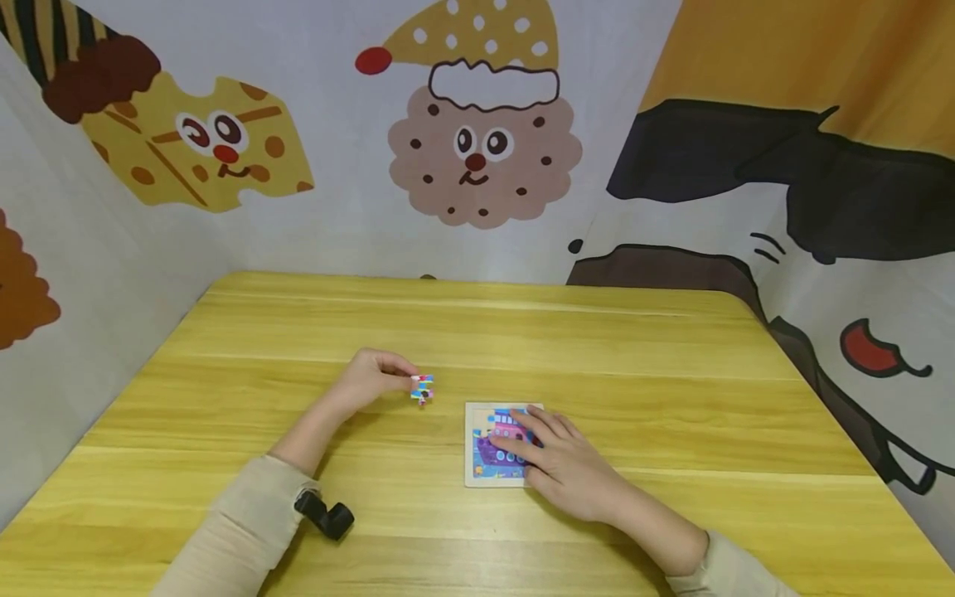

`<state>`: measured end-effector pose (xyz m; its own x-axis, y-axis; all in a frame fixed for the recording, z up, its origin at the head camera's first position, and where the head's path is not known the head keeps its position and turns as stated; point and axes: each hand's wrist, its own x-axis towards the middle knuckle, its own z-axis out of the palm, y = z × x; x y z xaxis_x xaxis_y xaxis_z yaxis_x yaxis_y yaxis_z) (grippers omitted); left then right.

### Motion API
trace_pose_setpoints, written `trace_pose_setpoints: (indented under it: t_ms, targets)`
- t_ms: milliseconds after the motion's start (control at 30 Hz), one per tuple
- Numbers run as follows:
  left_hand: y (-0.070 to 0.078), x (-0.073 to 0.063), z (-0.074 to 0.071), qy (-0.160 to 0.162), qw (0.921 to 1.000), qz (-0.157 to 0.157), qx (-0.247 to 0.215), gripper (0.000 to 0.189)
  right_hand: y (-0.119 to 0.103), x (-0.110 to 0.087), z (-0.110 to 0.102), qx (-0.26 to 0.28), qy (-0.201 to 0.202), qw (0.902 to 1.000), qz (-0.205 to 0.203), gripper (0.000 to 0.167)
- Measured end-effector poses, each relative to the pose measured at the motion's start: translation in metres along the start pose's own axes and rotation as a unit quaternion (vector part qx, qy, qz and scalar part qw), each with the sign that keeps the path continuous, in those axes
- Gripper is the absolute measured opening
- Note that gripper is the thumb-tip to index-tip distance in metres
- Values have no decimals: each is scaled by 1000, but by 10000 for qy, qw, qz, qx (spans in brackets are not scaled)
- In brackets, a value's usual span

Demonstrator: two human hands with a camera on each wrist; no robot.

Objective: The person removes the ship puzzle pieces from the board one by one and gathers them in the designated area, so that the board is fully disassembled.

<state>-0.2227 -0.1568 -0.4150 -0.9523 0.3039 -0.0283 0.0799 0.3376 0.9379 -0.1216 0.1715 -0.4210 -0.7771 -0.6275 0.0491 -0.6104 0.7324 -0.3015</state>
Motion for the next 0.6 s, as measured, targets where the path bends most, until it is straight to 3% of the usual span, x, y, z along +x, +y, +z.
trace_pose_setpoints:
  t_ms: [67, 233, 300, 600]
  targets:
    - [8, -4, -3, -80, 10000, -45, 22, 16, 0, 0, 0, -18, -11, 10000, 1, 48]
    - [10, -6, -9, -264, 9996, -100, 96, 18, 0, 0, 0, -43, -24, 10000, -6, 48]
    - [1, -2, -11, -283, 9994, -77, 170, 18, 0, 0, 0, -37, -20, 10000, -7, 48]
    - [-6, 2, -20, -301, 9992, 23, 270, 17, 0, 0, 0, -63, -1, 10000, -17, 48]
